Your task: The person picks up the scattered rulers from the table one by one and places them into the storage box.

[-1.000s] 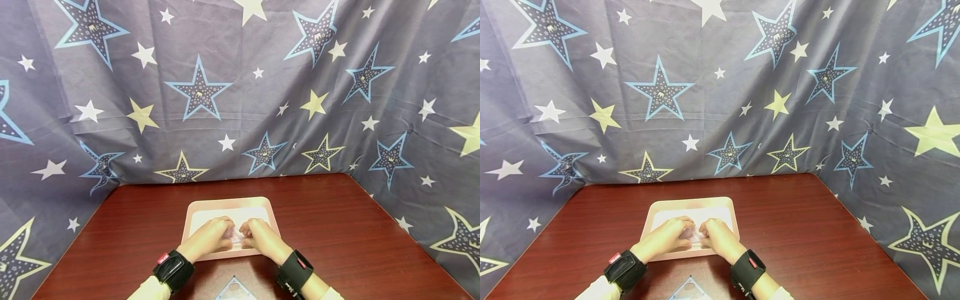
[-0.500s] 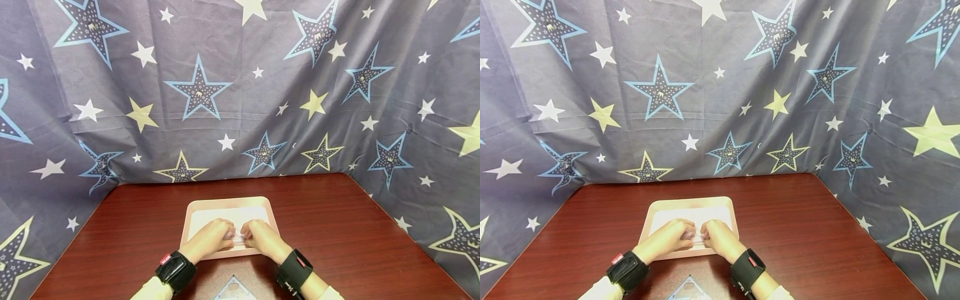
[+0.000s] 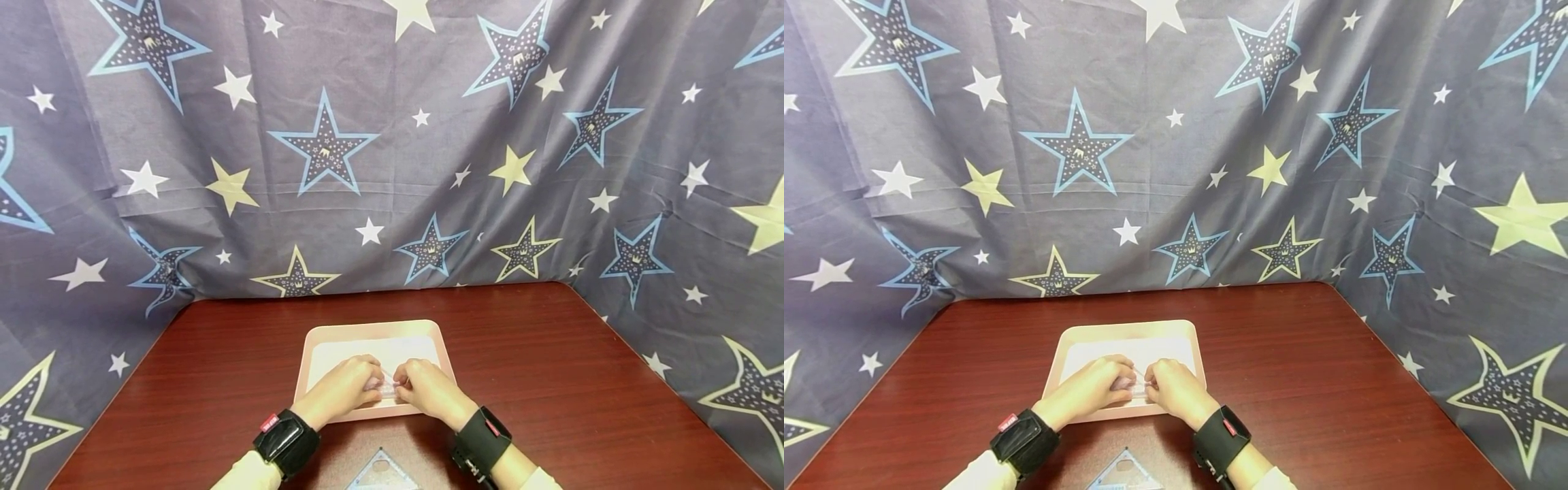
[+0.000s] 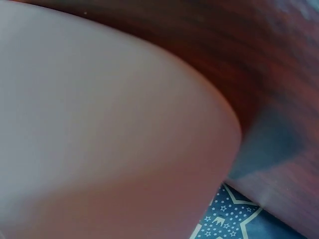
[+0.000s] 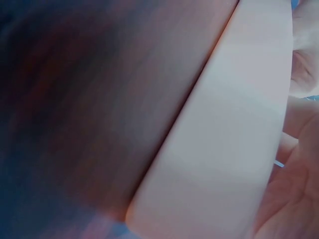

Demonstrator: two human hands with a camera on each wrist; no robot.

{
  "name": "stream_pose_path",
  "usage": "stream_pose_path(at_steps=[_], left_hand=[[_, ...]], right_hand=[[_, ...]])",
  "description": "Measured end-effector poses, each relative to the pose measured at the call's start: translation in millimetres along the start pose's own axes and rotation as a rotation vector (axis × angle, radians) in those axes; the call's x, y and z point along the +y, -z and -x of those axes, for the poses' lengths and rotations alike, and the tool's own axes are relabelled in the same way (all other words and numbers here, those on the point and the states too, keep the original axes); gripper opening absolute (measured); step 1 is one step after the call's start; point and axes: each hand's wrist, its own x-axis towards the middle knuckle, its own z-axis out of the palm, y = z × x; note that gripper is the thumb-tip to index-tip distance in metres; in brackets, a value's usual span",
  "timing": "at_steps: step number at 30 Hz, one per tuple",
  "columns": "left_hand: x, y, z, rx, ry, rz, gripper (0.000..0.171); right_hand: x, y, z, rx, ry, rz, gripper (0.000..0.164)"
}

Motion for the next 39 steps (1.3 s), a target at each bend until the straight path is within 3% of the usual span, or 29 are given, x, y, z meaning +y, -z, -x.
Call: stream_pose_path(at_steps=[10,19,28,33,39], left_hand=[[6.7,10.3,3.2,0.059,0.018,-0.021,0.021],[27.4,33.4,10.3,0.119,-0.036,-0.027,0.025],[48.3,47.4,20.6,0.142,-0.081,-0.019,0.03],[55.2,50.7,28.1,0.096,-0.104,0.027,0.035],[60.3,50.7,37.9,0.063,-0.171,0.051,0.042]], right_hand=[[-2.4,2.7,3.7,0.05,-0.03,0.073,0.011],[-16.9,16.9,18.1,0.11,0.089,0.122,0.016],[-32.8,32.6,38.3,0.174,0.218,0.269,0.019],[-38.6,39.3,52.4,0.139,0.22,0.259,0.02],[-41.6,46.1,67.3,0.029,0.204,0.218,0.028]])
